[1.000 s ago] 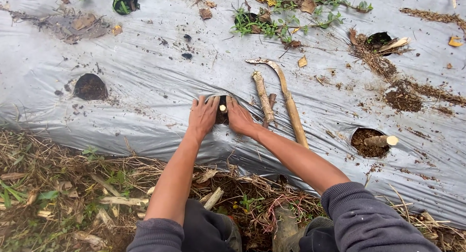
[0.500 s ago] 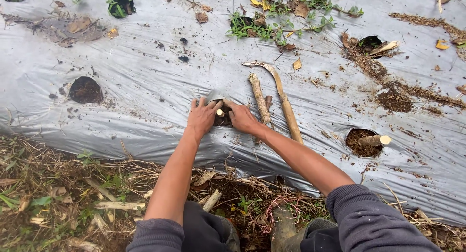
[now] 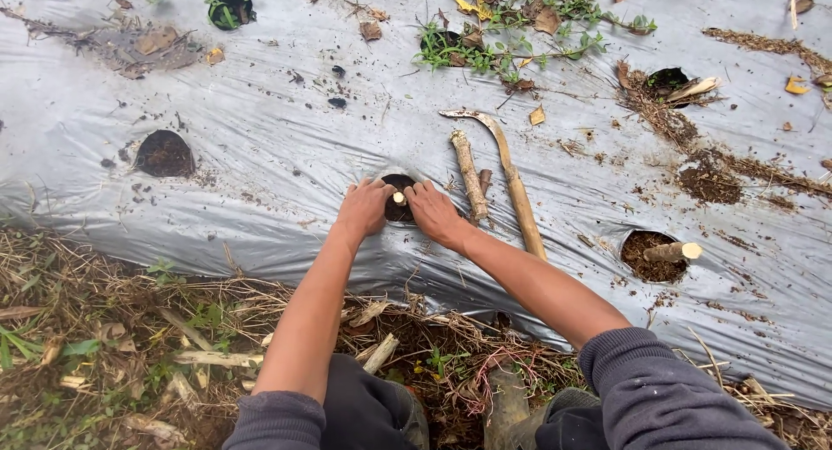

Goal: Planting cassava stalks into holes in plastic mulch in a field.

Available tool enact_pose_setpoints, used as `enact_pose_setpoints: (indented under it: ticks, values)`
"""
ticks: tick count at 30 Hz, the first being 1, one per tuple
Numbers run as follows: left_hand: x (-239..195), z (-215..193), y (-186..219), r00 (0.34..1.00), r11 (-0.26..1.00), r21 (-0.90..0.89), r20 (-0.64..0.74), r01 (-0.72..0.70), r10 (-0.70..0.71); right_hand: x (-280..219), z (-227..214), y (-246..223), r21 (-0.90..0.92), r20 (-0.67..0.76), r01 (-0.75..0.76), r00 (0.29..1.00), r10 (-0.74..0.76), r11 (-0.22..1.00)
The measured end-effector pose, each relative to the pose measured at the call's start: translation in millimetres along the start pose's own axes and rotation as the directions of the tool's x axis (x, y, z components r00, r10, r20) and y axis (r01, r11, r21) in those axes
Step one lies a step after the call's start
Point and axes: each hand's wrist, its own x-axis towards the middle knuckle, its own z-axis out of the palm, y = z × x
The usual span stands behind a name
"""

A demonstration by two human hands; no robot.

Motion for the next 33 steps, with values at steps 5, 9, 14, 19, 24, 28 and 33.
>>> enact_pose_setpoints:
  ticks: [5,9,14,19,24,28,33]
  values:
    - [-0.7,10.8,-2.4,1.000,1.000,0.005,-0.021,-0.002,0.002,2.0,17.4,24.1,0.207,-0.031,-0.056,0.997,0.064,0.977]
    - [-3.2,23.2,-3.0,1.000,1.000,-0.013,-0.023,0.012,-0.013,0.9,-8.1,22.3,0.511,0.026,-0.212,0.972,0.232,0.833]
    - [-6.4,19.9,-0.9,1.000,0.999,-0.029,0.002,0.028,-0.028,10.9,-10.2,15.3,0.507,0.024,-0.232,0.966,0.256,0.830]
    - [-8.6,24.7,-2.0,0.999,0.999,-0.037,0.025,0.038,-0.037,14.3,-3.7,9.6,0.532,0.021,-0.257,0.957,0.290,0.807]
    - [-9.2,29.4,-4.6,0.999,0.998,-0.051,0.011,0.035,-0.034,12.4,-32.6,-6.2,0.530,0.109,-0.310,0.948,0.300,0.789]
    - [-0.4,42.9,-9.5,0.999,0.995,-0.095,-0.006,0.039,-0.040,15.0,-32.8,-4.2,0.537,0.104,-0.290,0.955,0.279,0.792]
    - [-0.8,41.7,-6.8,0.996,0.975,-0.207,-0.003,0.082,-0.084,32.5,23.6,22.6,0.571,0.100,-0.318,0.942,0.320,0.757]
